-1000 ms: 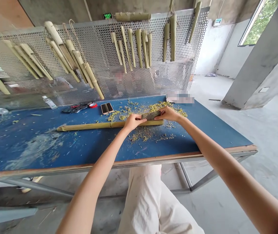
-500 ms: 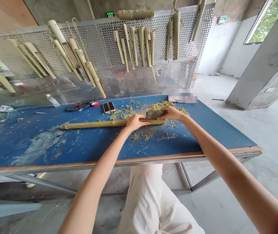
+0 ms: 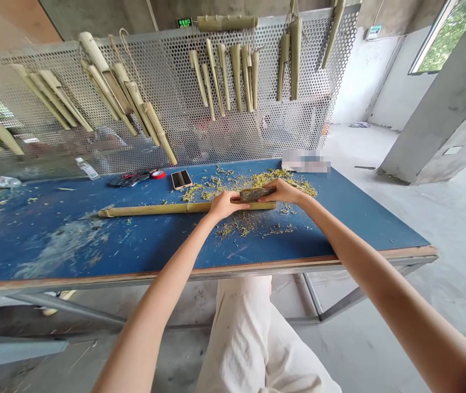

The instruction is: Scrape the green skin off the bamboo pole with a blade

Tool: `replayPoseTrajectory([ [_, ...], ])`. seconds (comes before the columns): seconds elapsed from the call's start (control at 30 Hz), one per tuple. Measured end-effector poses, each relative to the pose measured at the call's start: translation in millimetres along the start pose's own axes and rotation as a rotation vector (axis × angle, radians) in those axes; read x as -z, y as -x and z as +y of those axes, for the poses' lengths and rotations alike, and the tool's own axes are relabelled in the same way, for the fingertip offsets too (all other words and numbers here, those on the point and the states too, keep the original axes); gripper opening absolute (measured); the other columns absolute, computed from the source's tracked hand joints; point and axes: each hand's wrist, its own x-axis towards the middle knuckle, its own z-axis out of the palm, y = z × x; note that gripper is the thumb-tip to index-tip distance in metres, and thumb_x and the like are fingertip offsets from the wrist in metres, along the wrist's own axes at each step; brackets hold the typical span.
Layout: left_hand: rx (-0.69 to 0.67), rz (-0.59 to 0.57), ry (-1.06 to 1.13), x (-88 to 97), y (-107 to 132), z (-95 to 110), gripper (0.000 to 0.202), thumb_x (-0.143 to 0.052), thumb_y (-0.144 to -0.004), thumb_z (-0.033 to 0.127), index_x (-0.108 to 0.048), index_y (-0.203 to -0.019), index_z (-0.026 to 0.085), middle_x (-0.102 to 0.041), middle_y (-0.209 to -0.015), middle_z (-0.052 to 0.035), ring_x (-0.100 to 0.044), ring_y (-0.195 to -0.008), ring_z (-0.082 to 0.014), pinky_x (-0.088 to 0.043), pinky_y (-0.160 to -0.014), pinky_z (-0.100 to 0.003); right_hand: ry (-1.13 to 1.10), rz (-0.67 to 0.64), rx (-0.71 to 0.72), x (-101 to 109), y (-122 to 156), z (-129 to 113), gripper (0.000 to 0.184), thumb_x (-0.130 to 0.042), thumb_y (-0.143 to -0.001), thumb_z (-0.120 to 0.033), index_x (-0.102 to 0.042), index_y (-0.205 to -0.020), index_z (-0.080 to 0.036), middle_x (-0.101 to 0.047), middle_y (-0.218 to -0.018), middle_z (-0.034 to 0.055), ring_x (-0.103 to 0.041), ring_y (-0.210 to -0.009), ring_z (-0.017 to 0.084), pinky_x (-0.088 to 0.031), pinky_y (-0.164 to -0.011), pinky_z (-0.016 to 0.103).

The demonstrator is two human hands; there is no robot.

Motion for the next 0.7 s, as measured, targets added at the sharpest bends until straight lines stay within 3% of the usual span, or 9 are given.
replayPoseTrajectory([
  [0.23,-0.008,0.012,0.023,-0.1,-1.0,-1.6,0.034,-0.083,-0.073,0.051,-0.080,-0.093,0.024,-0.078,-0.106,-0.0036,-0.069,-0.100,-0.0254,-0.046,-0.077,-0.030,0.035,-0.080,-0.078,15.6,2.0,8.8,0.050,-0.083,-0.061,-0.062,-0.075,-0.077,-0.015,-0.066,-0.073,0.0051,-0.053,-0.068,0.017,-0.039,-0.059,0.030],
  [0.43,-0.032,0.012,-0.022,-0.3,-2.8,-4.5,0.041,-0.081,-0.072,0.060,-0.078,-0.088,0.022,-0.077,-0.089,-0.0032,-0.068,-0.086,-0.0247,-0.044,-0.068,-0.029,0.010,-0.023,0.017,0.6,-3.6,-0.1,0.049,-0.078,-0.064,-0.063,-0.074,-0.078,-0.017,-0.065,-0.072,0.0032,-0.056,-0.071,0.018,-0.042,-0.064,0.031],
  [0.6,-0.009,0.023,0.006,-0.2,-1.0,-2.4,0.036,-0.083,-0.072,0.054,-0.079,-0.090,0.024,-0.077,-0.103,-0.0035,-0.068,-0.097,-0.0252,-0.045,-0.074,-0.030,0.024,-0.086,-0.111,14.5,-1.4,5.8,0.047,-0.082,-0.062,-0.057,-0.075,-0.081,-0.015,-0.067,-0.075,0.0046,-0.056,-0.073,0.019,-0.043,-0.065,0.032],
  [0.7,0.013,0.028,0.022,-1.2,-2.6,-1.4,0.037,-0.085,-0.070,0.054,-0.079,-0.091,0.024,-0.077,-0.104,-0.0034,-0.068,-0.099,-0.0254,-0.045,-0.076,-0.030,0.040,-0.073,-0.107,15.3,0.5,9.4,0.048,-0.081,-0.063,-0.059,-0.074,-0.081,-0.015,-0.066,-0.074,0.0048,-0.057,-0.076,0.019,-0.043,-0.066,0.032],
])
